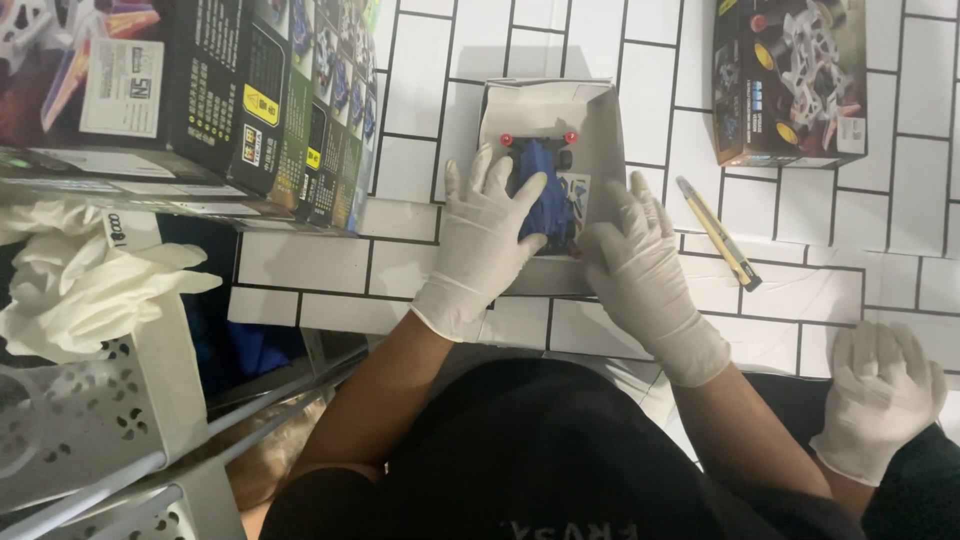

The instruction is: The person assembles two toy cars, a red one and a blue one, by attaching wheels and other parts to the chassis. They use a small screwdriver to tighten screws on the wheels and place the completed cars into their respective boxes.

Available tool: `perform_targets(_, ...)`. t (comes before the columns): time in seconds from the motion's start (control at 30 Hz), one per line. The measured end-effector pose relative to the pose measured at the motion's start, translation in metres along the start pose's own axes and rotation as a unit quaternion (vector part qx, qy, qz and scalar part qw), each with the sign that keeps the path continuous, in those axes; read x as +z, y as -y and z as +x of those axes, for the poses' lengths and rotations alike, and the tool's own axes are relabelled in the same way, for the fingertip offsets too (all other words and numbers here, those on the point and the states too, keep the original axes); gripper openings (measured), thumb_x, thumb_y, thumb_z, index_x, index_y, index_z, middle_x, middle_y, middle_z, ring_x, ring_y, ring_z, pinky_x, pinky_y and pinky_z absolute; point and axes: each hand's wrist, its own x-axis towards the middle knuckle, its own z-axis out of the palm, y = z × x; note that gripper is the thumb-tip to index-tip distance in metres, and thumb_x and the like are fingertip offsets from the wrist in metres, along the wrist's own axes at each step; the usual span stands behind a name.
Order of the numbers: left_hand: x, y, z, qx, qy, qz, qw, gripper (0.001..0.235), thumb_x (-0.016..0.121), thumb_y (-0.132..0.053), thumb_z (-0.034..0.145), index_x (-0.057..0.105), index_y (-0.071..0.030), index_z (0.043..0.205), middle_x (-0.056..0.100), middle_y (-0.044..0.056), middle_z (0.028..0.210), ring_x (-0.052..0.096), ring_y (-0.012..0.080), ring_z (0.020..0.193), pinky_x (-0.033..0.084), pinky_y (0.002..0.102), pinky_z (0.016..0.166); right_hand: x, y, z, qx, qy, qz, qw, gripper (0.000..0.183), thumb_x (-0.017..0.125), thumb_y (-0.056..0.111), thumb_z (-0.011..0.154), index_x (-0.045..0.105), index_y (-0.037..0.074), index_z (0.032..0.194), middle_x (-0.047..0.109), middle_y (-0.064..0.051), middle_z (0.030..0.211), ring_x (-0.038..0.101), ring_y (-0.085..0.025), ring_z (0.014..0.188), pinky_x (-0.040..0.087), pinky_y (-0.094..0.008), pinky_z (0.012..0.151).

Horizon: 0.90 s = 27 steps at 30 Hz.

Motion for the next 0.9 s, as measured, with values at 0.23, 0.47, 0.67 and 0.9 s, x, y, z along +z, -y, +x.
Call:
perform_targets(0.23,0.006,0.004,0.000,0.007,-0.012,-0.012,1.000,0.066,0.080,-0.037,0.086,0.054,-0.021,0.146,0.048,0.027,0.147,0.022,0.0447,0.152,0.007,0.072,0.118,-0.002,0.003,0.004,0.020,0.041,-0.038,0.998,0.029,0.084,0.035,0.076,0.076,0.019,0.099,0.048,-0.009,0.151,0.028,-0.040,0.156,0.029,-0.053,0.124)
perform_targets(0.47,0.004,0.004,0.000,0.010,-0.017,-0.014,1.000,0.067,0.082,-0.036,0.085,0.055,-0.021,0.145,0.048,0.026,0.146,0.022,0.0448,0.151,0.008,0.072,0.117,-0.011,-0.017,0.011,-0.017,-0.014,0.001,1.000,0.048,0.082,0.020,0.071,0.071,0.018,0.117,0.044,-0.017,0.156,0.029,-0.048,0.153,0.031,-0.065,0.118)
perform_targets(0.67,0.024,0.012,0.000,0.042,-0.076,0.065,0.994,0.072,0.078,-0.051,0.078,0.055,-0.026,0.141,0.046,0.025,0.149,0.028,0.0433,0.147,0.021,0.073,0.115,-0.005,-0.024,0.088,-0.039,-0.116,0.078,0.989,0.014,0.068,0.009,0.102,0.070,0.008,0.088,0.047,-0.030,0.147,0.023,-0.062,0.145,0.024,-0.078,0.114)
perform_targets(0.9,0.027,0.013,-0.003,0.047,-0.101,0.064,0.992,0.071,0.079,-0.049,0.077,0.055,-0.025,0.139,0.048,0.022,0.148,0.028,0.0417,0.148,0.022,0.073,0.114,0.033,-0.040,0.113,-0.054,-0.103,0.009,0.993,0.022,0.072,0.013,0.098,0.064,-0.001,0.083,0.046,-0.033,0.151,0.024,-0.059,0.147,0.019,-0.071,0.120)
